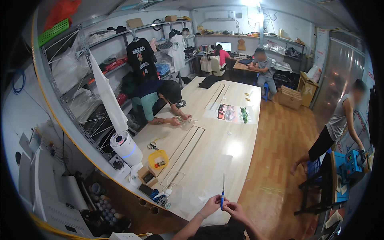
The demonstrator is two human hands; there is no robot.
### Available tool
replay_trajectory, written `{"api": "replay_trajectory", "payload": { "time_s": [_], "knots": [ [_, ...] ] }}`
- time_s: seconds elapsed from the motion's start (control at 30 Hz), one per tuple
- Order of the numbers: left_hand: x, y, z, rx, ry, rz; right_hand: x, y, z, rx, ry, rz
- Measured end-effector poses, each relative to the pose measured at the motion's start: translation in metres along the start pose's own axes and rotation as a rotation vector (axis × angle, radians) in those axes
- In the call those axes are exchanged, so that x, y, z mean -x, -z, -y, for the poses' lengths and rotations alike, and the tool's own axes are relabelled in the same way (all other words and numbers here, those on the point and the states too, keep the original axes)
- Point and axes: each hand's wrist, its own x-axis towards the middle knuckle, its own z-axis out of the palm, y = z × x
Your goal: The person uses scissors to cut a sheet of white material on a work table. A coworker nearby handles black t-shirts, placing them on a heat press machine. The person continues cutting the material while the coworker operates the press.
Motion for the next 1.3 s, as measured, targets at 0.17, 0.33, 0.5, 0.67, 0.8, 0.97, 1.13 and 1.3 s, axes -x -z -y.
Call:
{"api": "replay_trajectory", "payload": {
  "time_s": [0.17, 0.33, 0.5, 0.67, 0.8, 0.97, 1.13, 1.3],
  "knots": [
    [-0.005, 0.010, -0.030, -0.127, -0.086, -0.204, -0.020, 0.018, 0.057, 0.092, -0.079, -0.165],
    [-0.002, -0.012, -0.042, -0.228, -0.151, -0.057, -0.034, 0.029, 0.087, -0.067, 0.062, -0.228],
    [0.004, -0.036, -0.049, -0.439, 0.084, 0.395, -0.032, 0.029, 0.125, -0.159, 0.086, -0.237],
    [0.014, -0.043, -0.064, -0.413, 0.146, 0.543, -0.024, 0.033, 0.128, -0.173, 0.044, -0.195],
    [0.014, -0.042, -0.066, -0.437, 0.105, 0.514, -0.017, 0.013, 0.146, -0.376, 0.009, -0.328],
    [0.013, -0.044, -0.071, -0.569, 0.089, 0.465, -0.020, 0.026, 0.122, -0.391, -0.018, -0.349],
    [0.012, -0.045, -0.074, -0.582, 0.124, 0.462, -0.016, 0.026, 0.117, -0.379, -0.037, -0.306],
    [0.013, -0.043, -0.074, -0.638, 0.109, 0.400, -0.015, 0.012, 0.141, -0.399, -0.074, -0.293]
  ]
}}
